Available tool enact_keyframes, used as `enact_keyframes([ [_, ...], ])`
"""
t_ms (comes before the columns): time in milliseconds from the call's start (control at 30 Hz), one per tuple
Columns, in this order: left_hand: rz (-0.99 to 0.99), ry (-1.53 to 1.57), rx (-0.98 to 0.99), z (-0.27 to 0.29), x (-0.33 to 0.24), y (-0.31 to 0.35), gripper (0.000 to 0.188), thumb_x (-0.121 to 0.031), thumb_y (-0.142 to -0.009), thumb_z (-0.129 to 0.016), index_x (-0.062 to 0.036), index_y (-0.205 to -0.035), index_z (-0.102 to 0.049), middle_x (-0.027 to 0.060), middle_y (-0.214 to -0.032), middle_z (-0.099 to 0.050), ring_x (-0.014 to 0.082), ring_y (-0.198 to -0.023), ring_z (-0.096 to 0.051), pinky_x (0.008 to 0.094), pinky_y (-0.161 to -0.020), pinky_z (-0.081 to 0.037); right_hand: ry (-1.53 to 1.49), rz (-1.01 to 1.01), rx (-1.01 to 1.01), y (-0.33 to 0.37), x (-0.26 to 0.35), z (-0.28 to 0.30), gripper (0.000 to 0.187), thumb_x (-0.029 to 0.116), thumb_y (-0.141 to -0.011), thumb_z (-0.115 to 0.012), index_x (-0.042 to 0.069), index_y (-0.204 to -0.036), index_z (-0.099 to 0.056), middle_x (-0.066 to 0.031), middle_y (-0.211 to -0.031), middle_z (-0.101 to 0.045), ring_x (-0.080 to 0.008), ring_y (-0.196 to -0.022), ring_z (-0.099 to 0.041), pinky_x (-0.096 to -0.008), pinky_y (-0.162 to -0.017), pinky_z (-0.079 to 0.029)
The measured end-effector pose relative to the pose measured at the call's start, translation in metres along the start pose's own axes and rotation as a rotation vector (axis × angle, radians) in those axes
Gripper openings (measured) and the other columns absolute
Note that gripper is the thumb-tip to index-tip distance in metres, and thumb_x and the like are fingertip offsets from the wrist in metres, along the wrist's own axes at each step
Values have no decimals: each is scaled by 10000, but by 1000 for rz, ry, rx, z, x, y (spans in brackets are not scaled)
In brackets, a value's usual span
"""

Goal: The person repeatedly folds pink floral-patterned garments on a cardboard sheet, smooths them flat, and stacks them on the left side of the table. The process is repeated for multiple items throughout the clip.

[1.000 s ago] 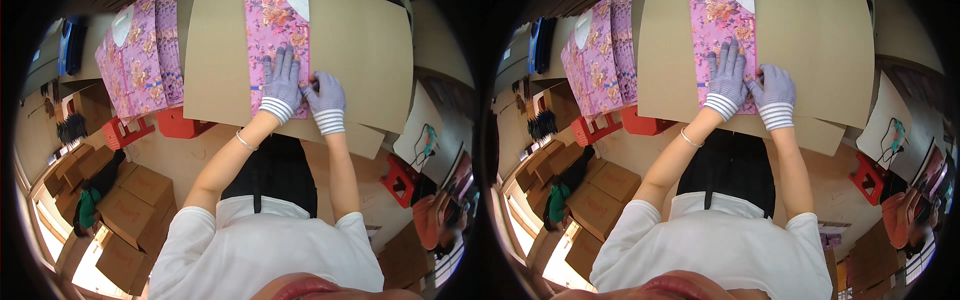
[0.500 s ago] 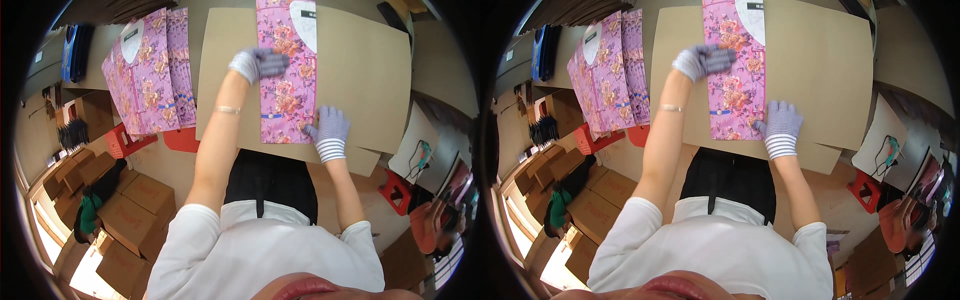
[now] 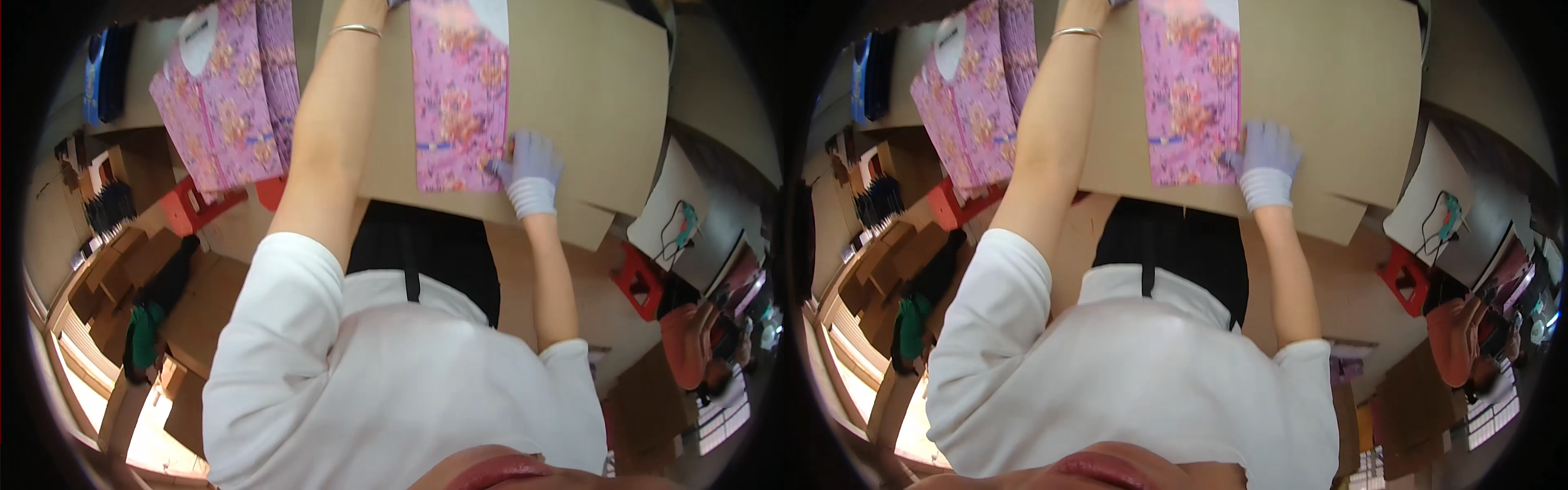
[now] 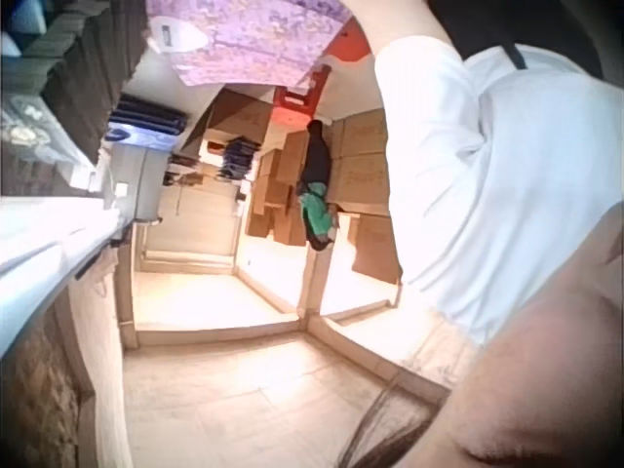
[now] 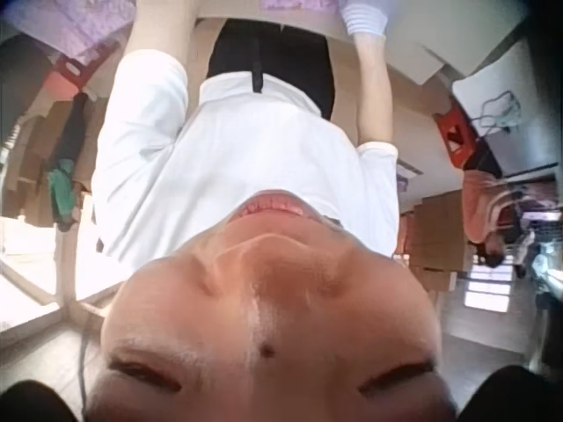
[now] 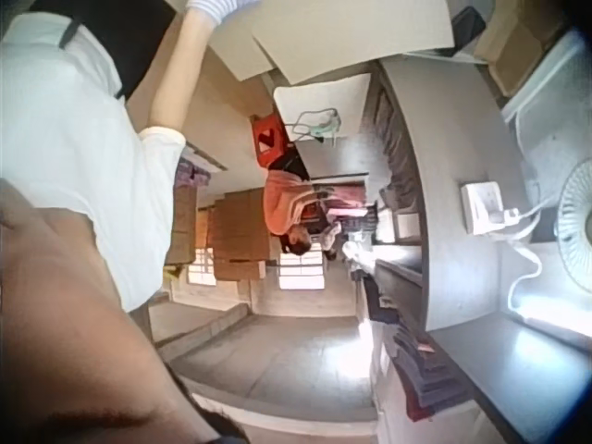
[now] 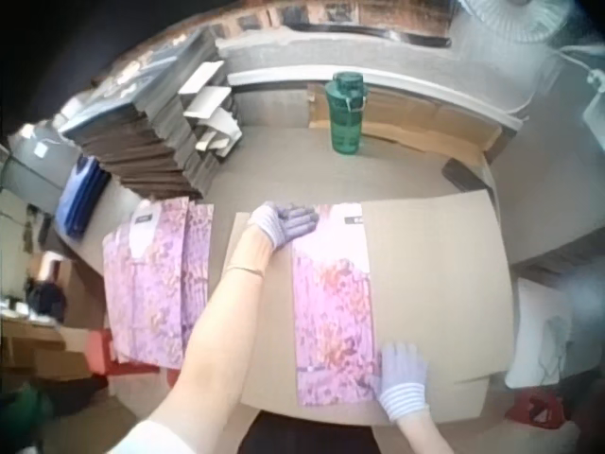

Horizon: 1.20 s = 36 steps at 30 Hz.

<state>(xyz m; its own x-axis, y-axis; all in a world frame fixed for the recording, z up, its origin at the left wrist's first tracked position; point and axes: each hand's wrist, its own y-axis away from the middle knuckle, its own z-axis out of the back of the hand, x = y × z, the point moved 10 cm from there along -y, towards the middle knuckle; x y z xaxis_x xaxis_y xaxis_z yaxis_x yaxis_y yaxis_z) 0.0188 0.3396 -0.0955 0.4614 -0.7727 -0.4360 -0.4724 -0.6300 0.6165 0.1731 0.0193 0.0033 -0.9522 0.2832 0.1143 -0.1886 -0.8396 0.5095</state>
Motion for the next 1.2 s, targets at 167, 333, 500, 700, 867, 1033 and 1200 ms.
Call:
enact_keyframes([
  [167, 17, -180, -327, 18, 109, 157, 399, -90, -936, -378, 190, -1210, -456, 397, -1158, -584, 518, -1022, -627, 584, -885, -554, 84, 10, -11, -2, -1, 1, 533, 510, -690, -807, 155, -1046, -629, -60, -1007, -644, -271, -994, -602, -451, -815, -481],
  [333, 257, -156, -612, 67, 248, 307, 229, -5, -861, -527, 138, -1034, -570, 314, -887, -670, 436, -837, -705, 521, -740, -622, 47, 62, -18, 0, -2, -7, 526, 517, -711, -796, 155, -1057, -634, -62, -1012, -654, -266, -1003, -613, -461, -818, -487],
  [500, 379, -533, -373, 62, 278, 338, 178, 5, -851, -530, 51, -940, -677, 214, -906, -709, 332, -824, -723, 375, -721, -608, 7, 95, -9, 1, 0, -3, 487, 489, -733, -790, 144, -1038, -634, -59, -1028, -665, -259, -1004, -619, -455, -820, -492],
  [700, -1121, -1640, -270, -74, 144, 282, 271, -149, -862, -561, -73, -1094, -680, 114, -1186, -661, 305, -1160, -579, 492, -1052, -386, -516, 236, -124, -1, -38, -8, 361, 346, -810, -734, 113, -1075, -656, -94, -1078, -674, -300, -1037, -619, -432, -879, -490],
  [867, -1052, -2247, -292, -83, 173, 210, 576, -247, -857, -541, -17, -1379, -465, 228, -1510, -351, 470, -1395, -301, 663, -1115, -246, -123, 67, -936, 43, -191, 121, 375, 321, -880, -656, 46, -1136, -663, -143, -1099, -693, -323, -1005, -633, -389, -922, -483],
  [1033, -1070, -2175, -258, -77, 179, 205, 650, -308, -784, -598, -67, -1377, -487, 200, -1516, -338, 457, -1411, -258, 675, -1123, -175, -743, -313, -428, 0, -335, 84, 438, 369, -1004, -479, 16, -1210, -635, -86, -1072, -700, -172, -999, -640, -283, -878, -485],
  [1200, -945, -2234, -185, -76, 182, 222, 664, -332, -818, -591, -50, -1404, -453, 208, -1523, -332, 458, -1411, -266, 648, -1138, -176, -1080, -113, -445, 26, -258, 141, 461, 323, -1016, -447, -19, -1312, -534, -112, -1161, -638, -187, -1074, -602, -293, -934, -463],
])
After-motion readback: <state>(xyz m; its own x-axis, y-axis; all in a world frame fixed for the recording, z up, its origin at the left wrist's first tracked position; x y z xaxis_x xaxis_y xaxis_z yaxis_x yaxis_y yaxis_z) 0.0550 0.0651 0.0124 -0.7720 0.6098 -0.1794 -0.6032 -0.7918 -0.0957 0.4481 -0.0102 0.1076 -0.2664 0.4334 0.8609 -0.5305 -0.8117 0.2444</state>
